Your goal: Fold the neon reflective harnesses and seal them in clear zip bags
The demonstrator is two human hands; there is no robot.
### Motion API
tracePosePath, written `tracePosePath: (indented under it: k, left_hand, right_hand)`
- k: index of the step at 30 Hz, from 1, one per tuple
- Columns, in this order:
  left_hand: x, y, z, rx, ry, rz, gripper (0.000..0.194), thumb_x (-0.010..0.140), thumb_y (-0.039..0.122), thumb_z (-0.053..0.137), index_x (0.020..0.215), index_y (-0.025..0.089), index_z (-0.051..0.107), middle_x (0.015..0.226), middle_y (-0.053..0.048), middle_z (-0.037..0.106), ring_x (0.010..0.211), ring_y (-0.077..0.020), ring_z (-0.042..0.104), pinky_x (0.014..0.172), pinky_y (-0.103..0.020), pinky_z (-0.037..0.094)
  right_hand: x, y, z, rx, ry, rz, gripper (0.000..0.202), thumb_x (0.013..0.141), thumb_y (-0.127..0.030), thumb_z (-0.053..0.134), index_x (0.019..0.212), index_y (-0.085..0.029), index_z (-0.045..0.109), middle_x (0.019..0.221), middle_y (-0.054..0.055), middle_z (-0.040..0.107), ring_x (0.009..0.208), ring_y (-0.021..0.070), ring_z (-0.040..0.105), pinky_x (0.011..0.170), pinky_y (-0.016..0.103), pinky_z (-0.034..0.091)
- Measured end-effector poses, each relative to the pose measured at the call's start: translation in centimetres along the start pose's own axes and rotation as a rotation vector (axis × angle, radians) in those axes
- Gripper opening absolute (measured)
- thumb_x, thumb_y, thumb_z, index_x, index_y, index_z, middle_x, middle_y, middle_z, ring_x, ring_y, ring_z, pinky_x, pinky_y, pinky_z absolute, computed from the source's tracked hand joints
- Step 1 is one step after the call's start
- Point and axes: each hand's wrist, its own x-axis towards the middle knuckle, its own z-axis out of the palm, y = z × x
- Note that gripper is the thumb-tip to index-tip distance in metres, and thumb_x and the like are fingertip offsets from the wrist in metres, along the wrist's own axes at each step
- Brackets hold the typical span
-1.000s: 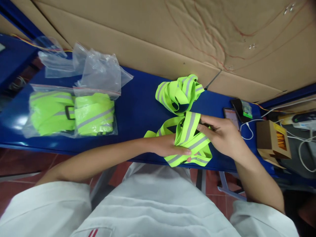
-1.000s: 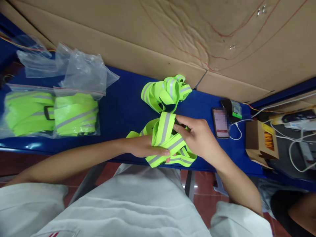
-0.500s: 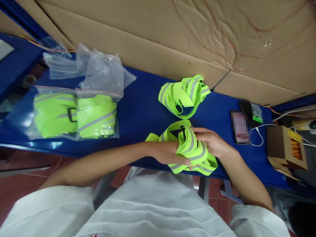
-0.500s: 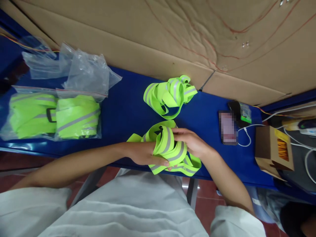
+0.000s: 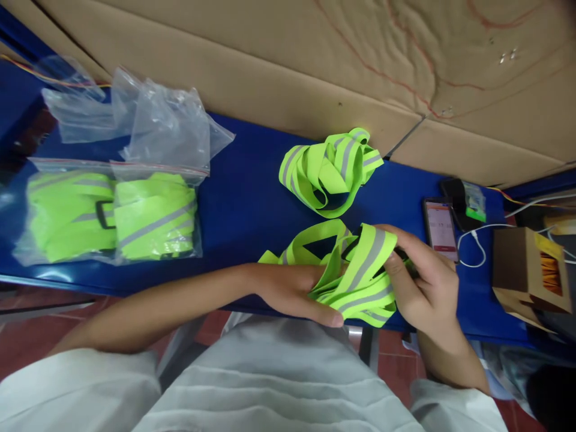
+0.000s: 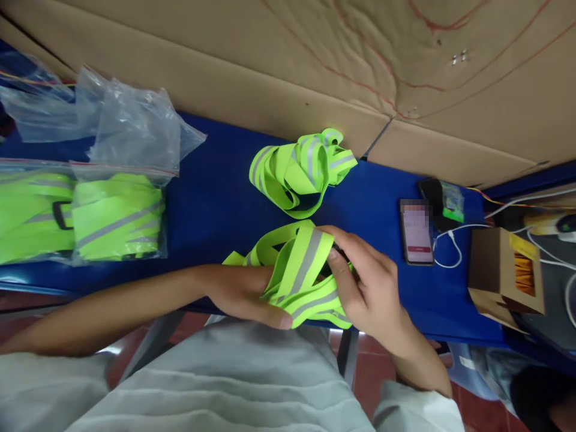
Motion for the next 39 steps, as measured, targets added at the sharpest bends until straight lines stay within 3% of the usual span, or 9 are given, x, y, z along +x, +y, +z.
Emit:
tracePosePath:
  k: [4,7,10,15,19,24,27,31,39]
  left_hand:
    - [-0.3,3.2,-0.2,-0.005,0.254,0.05,0.067,0.08,0.04,0.085,0.138,0.023,0.058,0.129,-0.005,0.069,0.117,-0.0243,0.065,0.101,-0.033,0.053]
    - [0.0,4.0,1.1,0.049,0.398,0.062,0.05,0.088,0.047,0.077,0.127,0.02,0.064,0.121,-0.005,0.071,0.112,-0.024,0.066,0.099,-0.034,0.054]
    - [0.6,3.0,2.4,0.112,0.501,0.034,0.042,0.102,0.055,0.054,0.114,0.018,0.067,0.106,-0.005,0.071,0.107,-0.0238,0.065,0.096,-0.035,0.054]
    - [1.4,0.6,2.6,0.165,0.447,0.038,0.048,0.105,0.057,0.044,0.119,0.017,0.065,0.098,-0.006,0.069,0.108,-0.0252,0.063,0.102,-0.039,0.051]
    - [2.0,-0.5,1.8,0.029,0.485,0.107,0.045,0.099,0.055,0.06,0.123,0.017,0.064,0.108,-0.008,0.069,0.115,-0.0268,0.062,0.104,-0.041,0.051]
    - [2.0,-0.4,1.3,-0.17,0.329,0.122,0.05,0.087,0.052,0.076,0.119,0.017,0.062,0.115,-0.009,0.068,0.111,-0.0268,0.064,0.099,-0.041,0.053]
    - [2.2,-0.5,1.7,-0.123,0.349,0.113,0.04,0.086,0.045,0.078,0.111,0.017,0.065,0.107,-0.007,0.069,0.11,-0.027,0.064,0.098,-0.04,0.053]
    - [2.6,-1.1,2.3,-0.173,0.406,0.128,0.038,0.089,0.038,0.076,0.118,0.016,0.066,0.115,-0.009,0.069,0.116,-0.0265,0.062,0.103,-0.041,0.051]
    - [2.3,-0.9,2.8,-0.478,0.258,0.044,0.043,0.08,0.042,0.085,0.114,0.019,0.072,0.112,-0.007,0.072,0.109,-0.0247,0.068,0.099,-0.04,0.055]
  right_hand:
    - [0.5,-1.6,-1.6,-0.15,-0.036,-0.155,0.04,0.098,-0.013,0.059,0.135,-0.029,0.067,0.117,0.003,0.078,0.091,0.0215,0.076,0.079,0.034,0.061]
    - [0.7,-2.7,-2.1,-0.281,-0.032,-0.288,0.044,0.098,-0.009,0.056,0.138,-0.025,0.063,0.114,0.004,0.078,0.094,0.0214,0.074,0.08,0.034,0.057]
    - [0.7,-3.0,-1.8,-0.413,0.015,-0.375,0.049,0.096,-0.007,0.056,0.141,-0.024,0.061,0.106,0.004,0.077,0.087,0.0214,0.072,0.077,0.036,0.053]
    - [0.7,-2.2,-0.7,-0.461,0.034,-0.4,0.051,0.095,-0.006,0.055,0.143,-0.025,0.06,0.106,0.005,0.077,0.084,0.0211,0.071,0.076,0.036,0.051]
    - [1.0,-1.8,0.0,-0.376,0.014,-0.387,0.052,0.097,-0.007,0.055,0.145,-0.026,0.058,0.108,0.005,0.076,0.088,0.0212,0.071,0.079,0.035,0.052]
    - [1.6,-1.6,0.4,-0.351,0.006,-0.398,0.053,0.097,-0.007,0.054,0.147,-0.027,0.057,0.113,0.005,0.076,0.092,0.0209,0.072,0.079,0.035,0.053]
    - [1.8,-1.4,0.6,-0.308,-0.029,-0.4,0.052,0.098,-0.005,0.054,0.146,-0.025,0.058,0.118,0.005,0.075,0.096,0.0196,0.071,0.085,0.033,0.055]
    - [1.9,-1.3,0.8,-0.193,-0.078,-0.361,0.05,0.098,-0.003,0.054,0.144,-0.024,0.059,0.12,0.005,0.074,0.101,0.018,0.07,0.091,0.03,0.056]
    - [2.0,-1.1,1.1,-0.126,-0.02,-0.352,0.038,0.102,-0.01,0.054,0.137,-0.023,0.063,0.122,0.003,0.075,0.105,0.0171,0.071,0.091,0.027,0.057]
